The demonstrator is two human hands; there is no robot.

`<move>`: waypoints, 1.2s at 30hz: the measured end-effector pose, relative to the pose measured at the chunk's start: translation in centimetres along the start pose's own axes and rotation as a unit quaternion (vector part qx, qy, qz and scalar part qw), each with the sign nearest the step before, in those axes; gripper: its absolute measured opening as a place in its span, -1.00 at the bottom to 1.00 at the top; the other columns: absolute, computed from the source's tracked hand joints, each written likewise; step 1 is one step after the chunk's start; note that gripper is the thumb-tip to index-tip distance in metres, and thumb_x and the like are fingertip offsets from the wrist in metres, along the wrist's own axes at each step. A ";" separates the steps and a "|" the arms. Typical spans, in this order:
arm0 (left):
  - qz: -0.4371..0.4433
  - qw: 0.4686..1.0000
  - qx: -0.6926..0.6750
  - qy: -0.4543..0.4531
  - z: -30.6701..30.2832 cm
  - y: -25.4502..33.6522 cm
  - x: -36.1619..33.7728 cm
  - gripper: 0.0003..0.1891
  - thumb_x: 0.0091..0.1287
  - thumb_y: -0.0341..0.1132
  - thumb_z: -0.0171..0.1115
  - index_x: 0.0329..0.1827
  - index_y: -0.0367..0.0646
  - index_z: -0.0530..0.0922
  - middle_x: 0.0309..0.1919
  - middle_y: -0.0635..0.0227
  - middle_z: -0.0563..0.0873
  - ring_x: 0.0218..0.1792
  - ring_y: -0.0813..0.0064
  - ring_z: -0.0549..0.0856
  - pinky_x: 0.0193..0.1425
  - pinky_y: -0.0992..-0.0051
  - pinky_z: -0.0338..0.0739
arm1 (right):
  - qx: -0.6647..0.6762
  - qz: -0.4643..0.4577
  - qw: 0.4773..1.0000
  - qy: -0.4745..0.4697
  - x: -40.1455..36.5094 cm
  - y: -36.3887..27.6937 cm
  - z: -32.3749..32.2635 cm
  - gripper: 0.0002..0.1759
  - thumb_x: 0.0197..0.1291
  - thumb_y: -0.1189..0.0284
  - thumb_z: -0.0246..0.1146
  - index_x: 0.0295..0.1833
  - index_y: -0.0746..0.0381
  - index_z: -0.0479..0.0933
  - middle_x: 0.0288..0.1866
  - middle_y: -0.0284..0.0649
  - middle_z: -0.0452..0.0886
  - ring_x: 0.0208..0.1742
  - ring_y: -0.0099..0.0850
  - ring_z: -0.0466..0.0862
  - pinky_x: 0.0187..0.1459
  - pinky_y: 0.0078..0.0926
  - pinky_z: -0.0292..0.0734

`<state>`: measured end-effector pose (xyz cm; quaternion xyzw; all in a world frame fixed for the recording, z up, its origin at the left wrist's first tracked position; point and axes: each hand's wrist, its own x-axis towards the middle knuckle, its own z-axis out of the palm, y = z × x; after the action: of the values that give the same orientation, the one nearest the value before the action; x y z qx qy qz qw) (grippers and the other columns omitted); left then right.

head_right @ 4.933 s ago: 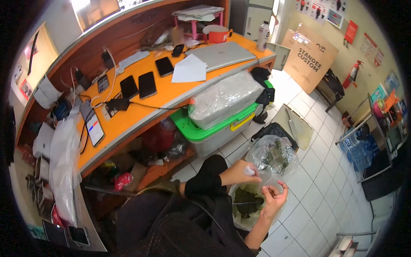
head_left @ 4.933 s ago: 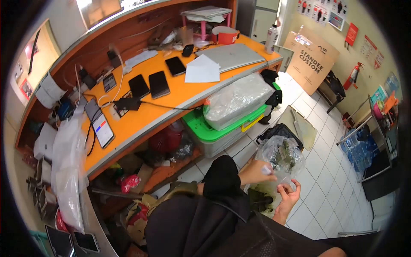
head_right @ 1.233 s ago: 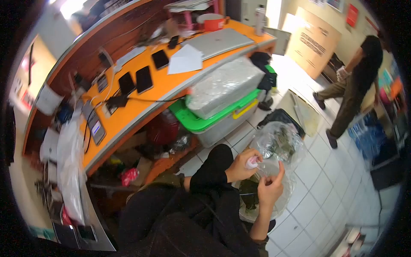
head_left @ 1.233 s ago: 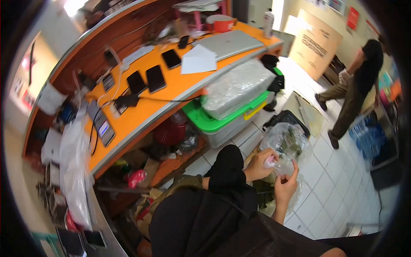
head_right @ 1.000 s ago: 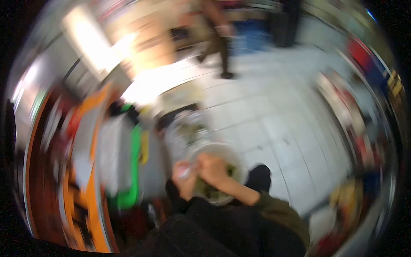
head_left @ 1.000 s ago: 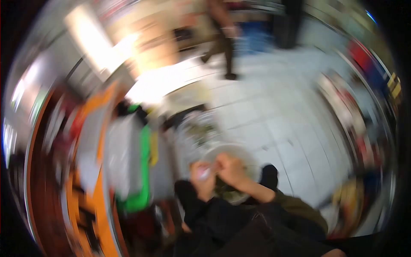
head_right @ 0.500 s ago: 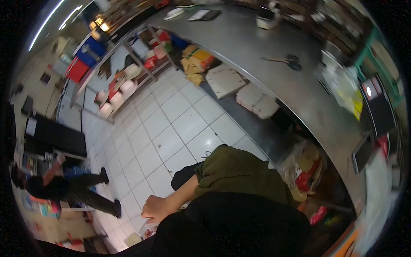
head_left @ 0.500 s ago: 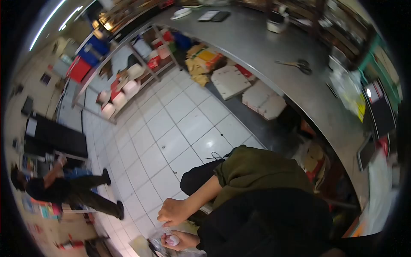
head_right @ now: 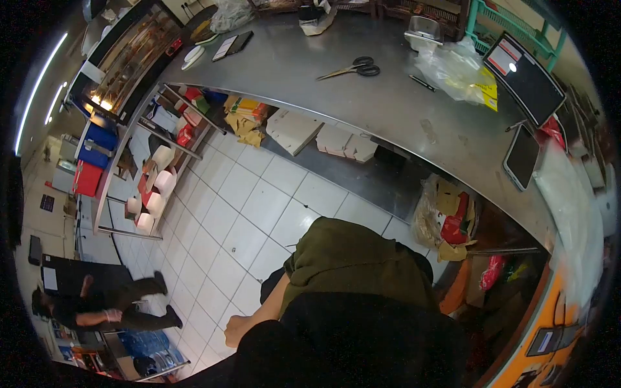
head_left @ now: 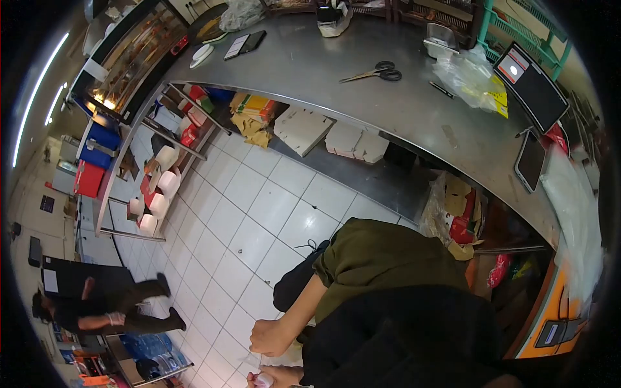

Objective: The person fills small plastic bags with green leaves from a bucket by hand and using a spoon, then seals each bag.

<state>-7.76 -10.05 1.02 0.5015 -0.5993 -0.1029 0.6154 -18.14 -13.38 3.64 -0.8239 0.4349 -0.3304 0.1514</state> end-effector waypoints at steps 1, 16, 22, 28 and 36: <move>-0.005 1.000 0.002 0.000 -0.2 -0.1 -0.3 -0.74 0.06 -0.58 0.07 -0.14 -0.33 0.38 -0.20 0.20 0.46 -0.16 0.34 0.44 0.00 0.40 0.31 | -0.002 0.029 1.000 -0.005 -0.2 -0.3 -0.4 -0.75 -0.20 0.31 0.17 -0.57 0.32 0.51 -0.62 -0.06 0.54 -0.48 -0.12 0.59 -0.45 -0.23 0.47; -0.004 0.999 -0.008 -0.034 -1.0 1.5 -1.7 -0.75 0.08 -0.57 0.07 -0.14 -0.34 0.39 -0.17 0.17 0.48 -0.12 0.31 0.45 0.02 0.38 0.31 | 0.047 0.063 0.997 0.022 -1.6 2.0 -2.3 -0.82 -0.34 0.36 0.19 -0.70 0.27 0.47 -0.71 -0.08 0.49 -0.57 -0.10 0.55 -0.56 -0.24 0.41; 0.049 0.984 -0.046 -0.165 0.4 3.9 -1.3 -0.72 0.09 -0.48 0.20 -0.14 -0.36 0.42 -0.11 0.06 0.54 -0.01 0.18 0.50 0.11 0.31 0.30 | 0.124 0.105 0.986 -0.043 -1.2 3.5 -2.5 -0.78 -0.39 0.39 0.16 -0.84 0.24 0.34 -0.80 -0.15 0.41 -0.66 -0.21 0.49 -0.66 -0.30 0.30; 0.134 0.975 0.000 -0.178 0.1 5.3 -1.2 -0.55 -0.01 -0.46 0.36 -0.04 -0.34 0.42 -0.07 0.07 0.54 -0.01 0.17 0.52 0.14 0.29 0.31 | 0.312 0.140 0.936 -0.083 -1.9 3.0 -3.3 -0.75 -0.30 0.41 0.14 -0.85 0.27 0.34 -0.85 -0.24 0.41 -0.80 -0.42 0.44 -0.72 -0.45 0.28; 0.192 0.974 0.075 -0.093 -1.6 3.5 -1.6 -0.40 -0.06 -0.42 0.43 0.07 -0.38 0.39 -0.09 0.10 0.55 -0.11 0.23 0.57 0.02 0.37 0.43 | 0.394 0.126 0.903 -0.116 -2.3 1.3 -3.4 -0.70 -0.20 0.41 0.17 -0.84 0.31 0.37 -0.85 -0.27 0.41 -0.82 -0.51 0.41 -0.74 -0.55 0.28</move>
<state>-8.49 -6.43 3.01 0.4103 -0.7448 0.0159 0.5260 -22.17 -12.16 4.54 -0.6677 0.3485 -0.3556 0.5535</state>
